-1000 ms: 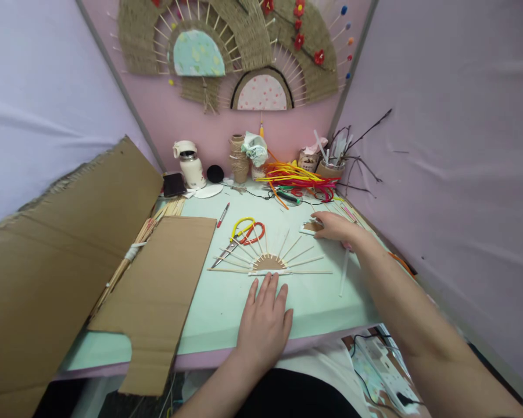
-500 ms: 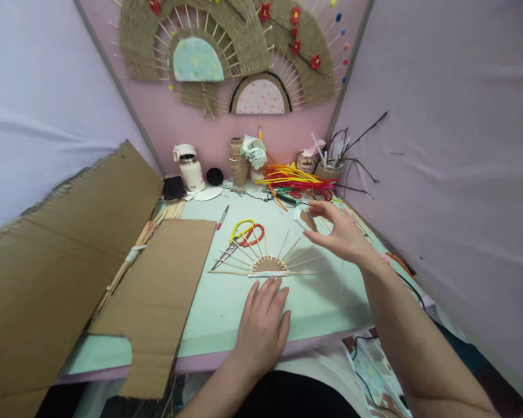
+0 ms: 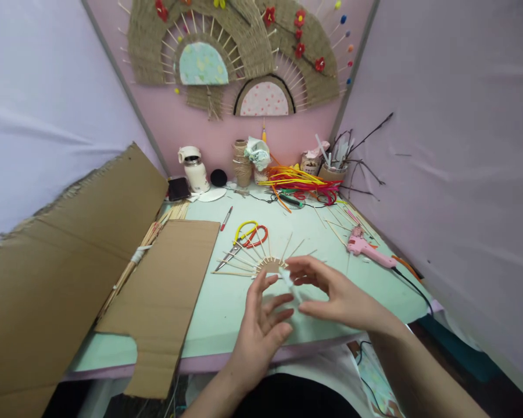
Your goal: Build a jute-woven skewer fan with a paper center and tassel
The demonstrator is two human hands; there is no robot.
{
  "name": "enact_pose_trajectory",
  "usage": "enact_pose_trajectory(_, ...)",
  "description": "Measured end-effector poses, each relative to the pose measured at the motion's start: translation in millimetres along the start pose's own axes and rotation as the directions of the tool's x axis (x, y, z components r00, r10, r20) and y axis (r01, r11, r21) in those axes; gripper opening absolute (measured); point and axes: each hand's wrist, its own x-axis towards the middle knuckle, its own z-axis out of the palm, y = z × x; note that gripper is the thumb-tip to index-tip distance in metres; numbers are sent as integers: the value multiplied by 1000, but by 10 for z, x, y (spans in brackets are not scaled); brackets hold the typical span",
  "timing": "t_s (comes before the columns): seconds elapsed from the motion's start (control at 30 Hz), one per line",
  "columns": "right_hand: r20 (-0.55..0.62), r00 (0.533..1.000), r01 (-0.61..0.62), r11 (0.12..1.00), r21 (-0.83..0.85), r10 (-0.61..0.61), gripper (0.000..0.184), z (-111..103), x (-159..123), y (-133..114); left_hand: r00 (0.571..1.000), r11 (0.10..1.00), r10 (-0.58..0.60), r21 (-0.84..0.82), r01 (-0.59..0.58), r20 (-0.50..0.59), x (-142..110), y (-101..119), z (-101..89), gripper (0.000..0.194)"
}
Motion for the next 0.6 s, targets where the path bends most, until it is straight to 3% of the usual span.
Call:
enact_pose_trajectory(0.07,18,1000,27,986,-167,-24,59,117,-66,-103,1000,999,-13,-43,14,23,-25,35,-3,88)
enact_pose_trajectory(0.13,31,998,53,965,-255,-47,57,213,-97,-176,1000,1000,-10,20,10,-9,-44,57,-9,79)
enact_pose_trajectory(0.2,68,996,75,954,-290,-57,61,266,-99,-210,997,996,27,85,-21,-76,-56,68,-14,67)
enact_pose_trajectory(0.3,147,989,65,946,-318,-19,83,250,-63,-208,971,988,143,93,-127,-191,-82,121,-25,61)
enact_pose_trajectory(0.33,185,983,43,939,-342,23,79,214,-40,-207,954,981,187,95,-170,-233,-100,166,-34,62)
enact_pose_trajectory(0.43,287,951,29,890,-455,116,22,-43,100,-233,874,943,332,153,-296,-355,-200,416,-90,62)
enact_pose_trajectory(0.47,284,954,59,868,-492,97,29,-191,181,-252,840,921,388,188,-340,-380,-248,536,-118,60)
enact_pose_trajectory(0.53,99,995,49,780,-624,16,35,-578,405,-291,753,850,524,302,-432,-398,-347,809,-182,60)
enact_pose_trajectory(0.6,-175,983,-104,618,-780,-57,34,-1029,696,-314,686,783,610,431,-448,-397,-411,1097,-249,60)
